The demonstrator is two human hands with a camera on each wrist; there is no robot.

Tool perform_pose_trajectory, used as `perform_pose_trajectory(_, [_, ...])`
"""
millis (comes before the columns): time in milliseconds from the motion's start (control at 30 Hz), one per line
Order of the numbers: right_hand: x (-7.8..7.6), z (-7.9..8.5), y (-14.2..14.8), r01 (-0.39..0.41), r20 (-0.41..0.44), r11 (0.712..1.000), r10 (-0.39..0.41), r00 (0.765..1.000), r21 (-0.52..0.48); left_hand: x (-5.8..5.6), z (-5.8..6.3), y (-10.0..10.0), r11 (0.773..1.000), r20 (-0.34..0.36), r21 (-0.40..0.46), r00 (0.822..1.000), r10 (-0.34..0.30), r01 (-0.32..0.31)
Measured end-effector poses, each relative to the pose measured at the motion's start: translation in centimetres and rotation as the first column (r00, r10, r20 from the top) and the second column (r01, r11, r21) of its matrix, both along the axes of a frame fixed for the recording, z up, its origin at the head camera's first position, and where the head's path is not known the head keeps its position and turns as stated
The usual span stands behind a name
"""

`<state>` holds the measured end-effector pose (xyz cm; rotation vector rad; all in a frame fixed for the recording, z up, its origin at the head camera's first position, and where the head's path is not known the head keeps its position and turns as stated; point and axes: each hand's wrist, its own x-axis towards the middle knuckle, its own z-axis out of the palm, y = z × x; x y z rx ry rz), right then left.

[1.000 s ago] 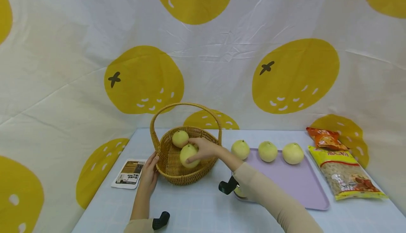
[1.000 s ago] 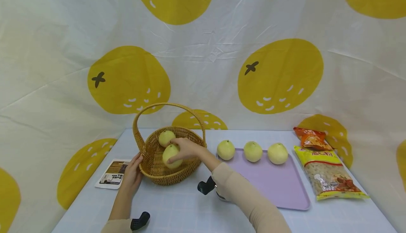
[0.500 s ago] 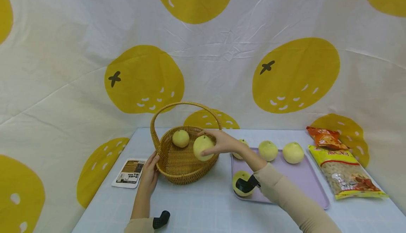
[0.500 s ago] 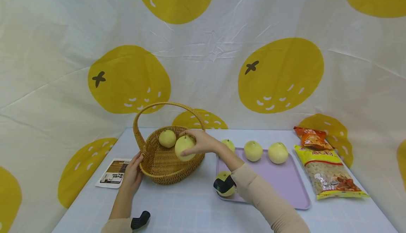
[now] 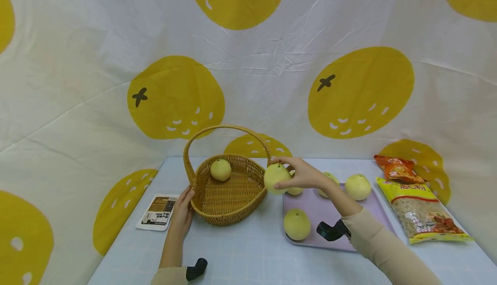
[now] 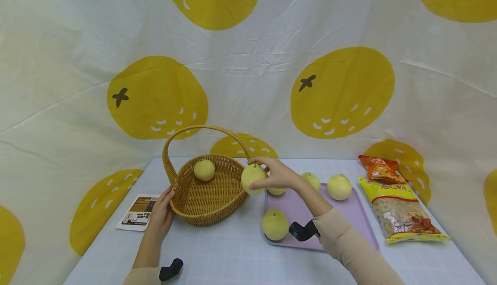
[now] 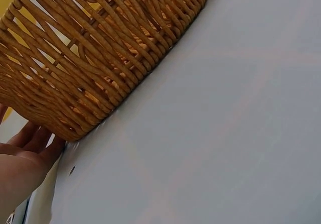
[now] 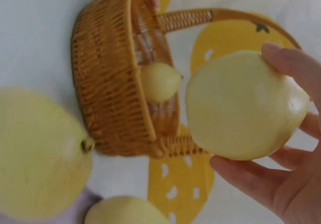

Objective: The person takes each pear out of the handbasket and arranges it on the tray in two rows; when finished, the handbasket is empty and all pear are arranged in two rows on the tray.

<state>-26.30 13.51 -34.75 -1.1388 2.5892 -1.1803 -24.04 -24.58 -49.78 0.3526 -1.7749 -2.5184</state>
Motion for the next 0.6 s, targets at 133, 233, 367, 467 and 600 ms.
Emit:
perform_pose_trajectory(133, [0.3,-0.3,1.9,0.048,-0.005,0.999,-0.048,0.999,0.026,-0.1,0.0,-0.1,1.000,0.004,-0.002,1.000,-0.001,0.001])
perform_pose_trajectory(233, [0.6,-0.6,3.4,0.083,-0.002,0.996,-0.083,0.997,0.038,-0.1,-0.1,-0.1,1.000,0.005,-0.003,1.000,0.001,-0.001])
perform_pose_trajectory(367, [1.0,-1.2,5.3,0.119,-0.002,0.992,-0.119,0.993,0.039,-0.1,0.0,-0.1,1.000,0.008,-0.010,1.000,0.006,-0.006])
perform_pose_trajectory(467, [1.3,-1.8,6.6,0.137,-0.006,0.990,-0.137,0.991,0.035,-0.1,0.0,-0.1,1.000,0.010,-0.007,1.000,0.012,-0.012])
perform_pose_trajectory(600, [1.9,-2.8,8.0,0.162,0.008,0.986,-0.162,0.987,0.031,0.0,0.1,-0.2,1.000,0.014,-0.006,1.000,0.010,-0.010])
